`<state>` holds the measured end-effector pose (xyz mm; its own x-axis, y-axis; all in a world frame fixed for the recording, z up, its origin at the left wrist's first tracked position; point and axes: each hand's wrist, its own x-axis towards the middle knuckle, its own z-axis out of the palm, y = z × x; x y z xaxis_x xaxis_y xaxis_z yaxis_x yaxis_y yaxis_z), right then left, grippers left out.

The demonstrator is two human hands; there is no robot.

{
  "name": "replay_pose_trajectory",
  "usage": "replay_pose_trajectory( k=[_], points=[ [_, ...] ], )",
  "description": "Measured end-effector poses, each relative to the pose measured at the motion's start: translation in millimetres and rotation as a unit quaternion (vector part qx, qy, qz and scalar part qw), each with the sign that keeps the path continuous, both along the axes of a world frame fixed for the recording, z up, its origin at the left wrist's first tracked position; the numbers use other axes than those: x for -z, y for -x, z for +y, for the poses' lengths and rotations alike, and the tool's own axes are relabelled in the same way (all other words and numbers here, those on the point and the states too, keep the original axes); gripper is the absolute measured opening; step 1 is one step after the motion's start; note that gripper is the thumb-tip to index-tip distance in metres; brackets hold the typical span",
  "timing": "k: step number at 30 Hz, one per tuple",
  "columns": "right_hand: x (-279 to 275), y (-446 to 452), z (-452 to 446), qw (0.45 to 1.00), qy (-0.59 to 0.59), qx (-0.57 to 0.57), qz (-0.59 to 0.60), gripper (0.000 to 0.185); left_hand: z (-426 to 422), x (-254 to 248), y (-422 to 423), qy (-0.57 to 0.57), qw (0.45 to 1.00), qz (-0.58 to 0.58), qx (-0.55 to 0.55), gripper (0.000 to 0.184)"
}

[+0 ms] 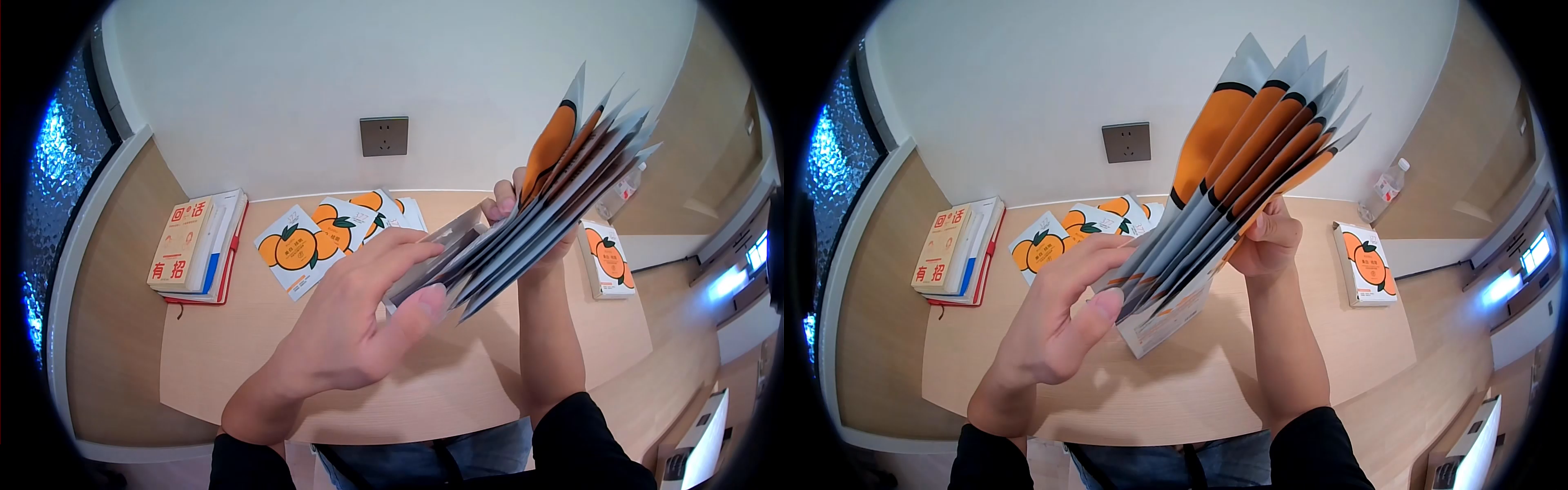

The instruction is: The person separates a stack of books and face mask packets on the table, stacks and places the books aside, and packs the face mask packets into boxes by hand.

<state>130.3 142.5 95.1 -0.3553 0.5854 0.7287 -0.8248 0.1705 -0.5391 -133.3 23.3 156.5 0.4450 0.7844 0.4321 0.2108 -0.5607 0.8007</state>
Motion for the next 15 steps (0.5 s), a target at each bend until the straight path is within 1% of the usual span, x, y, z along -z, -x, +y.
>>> replay_pose_trajectory(
  k=[6,9,12,15],
  points=[
    [0.1,-1.0,0.7,1.000,0.003,-0.006,-0.004,0.042,0.4,0.2,0.7,-0.014,1.000,0.005,0.005,0.049],
    [-2.3,1.3,-2.1,1.000,0.002,0.001,-0.005,0.042,0.7,2.1,0.4,-0.057,0.998,0.007,0.003,0.050],
    [-1.7,0.6,-2.2,1.000,0.003,0.009,-0.008,0.042,2.0,5.5,0.6,-0.067,0.998,0.003,0.003,0.050],
    [-1.3,0.6,-2.7,1.000,0.008,0.013,-0.009,0.041,-1.2,0.7,-0.4,0.007,1.000,0.004,-0.006,0.049]
  ],
)
